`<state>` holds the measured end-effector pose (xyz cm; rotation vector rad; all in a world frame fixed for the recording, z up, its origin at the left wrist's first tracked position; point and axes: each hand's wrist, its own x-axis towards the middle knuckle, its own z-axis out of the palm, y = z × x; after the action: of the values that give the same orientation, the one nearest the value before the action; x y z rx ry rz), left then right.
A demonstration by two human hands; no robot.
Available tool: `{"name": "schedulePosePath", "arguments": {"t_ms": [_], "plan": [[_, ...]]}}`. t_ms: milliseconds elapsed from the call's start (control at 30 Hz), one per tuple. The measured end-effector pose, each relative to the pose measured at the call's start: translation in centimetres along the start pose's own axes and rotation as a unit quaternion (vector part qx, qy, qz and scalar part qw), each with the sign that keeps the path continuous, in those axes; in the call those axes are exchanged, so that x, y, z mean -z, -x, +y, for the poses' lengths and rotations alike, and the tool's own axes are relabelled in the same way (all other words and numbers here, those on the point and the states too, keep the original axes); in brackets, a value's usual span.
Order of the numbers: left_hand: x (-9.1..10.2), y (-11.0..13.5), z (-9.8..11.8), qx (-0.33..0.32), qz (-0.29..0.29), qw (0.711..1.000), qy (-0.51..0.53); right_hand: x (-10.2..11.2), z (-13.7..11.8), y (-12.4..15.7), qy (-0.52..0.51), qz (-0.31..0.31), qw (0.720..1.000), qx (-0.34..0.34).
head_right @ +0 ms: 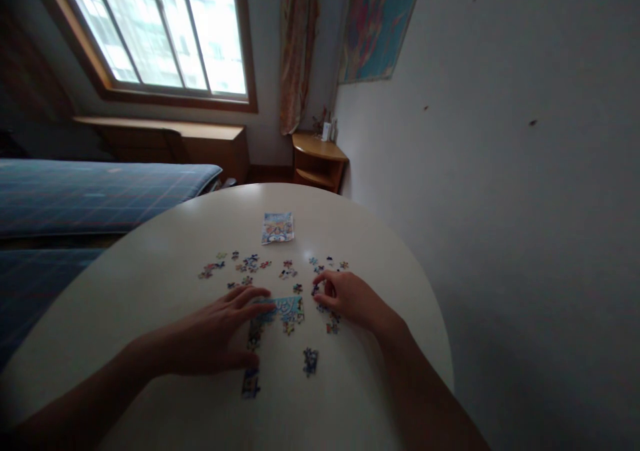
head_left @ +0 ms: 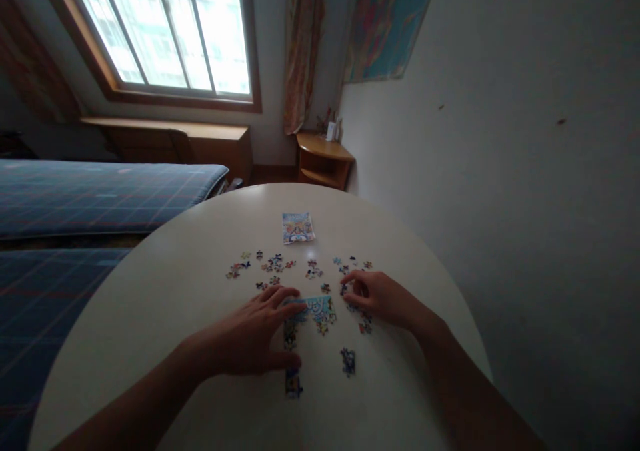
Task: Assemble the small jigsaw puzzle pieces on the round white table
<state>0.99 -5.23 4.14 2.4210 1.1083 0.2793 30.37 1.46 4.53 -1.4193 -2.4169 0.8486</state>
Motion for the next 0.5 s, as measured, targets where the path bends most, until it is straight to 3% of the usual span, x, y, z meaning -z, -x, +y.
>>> {"name": "schedulePosePath", "arguments": {"t_ms": [267, 500], "plan": [[0.2, -0.1, 0.3, 0.002, -0.004, 1.000, -0.004, -0.2, 0.0, -0.3, 0.013, 0.011, 1.000, 0.012], [0.0, -0.2, 0.7, 0.016, -0.004, 1.000, -0.018, -1.2, -2.1, -2.6, 0.094, 0.146, 0.985, 0.014]]}}
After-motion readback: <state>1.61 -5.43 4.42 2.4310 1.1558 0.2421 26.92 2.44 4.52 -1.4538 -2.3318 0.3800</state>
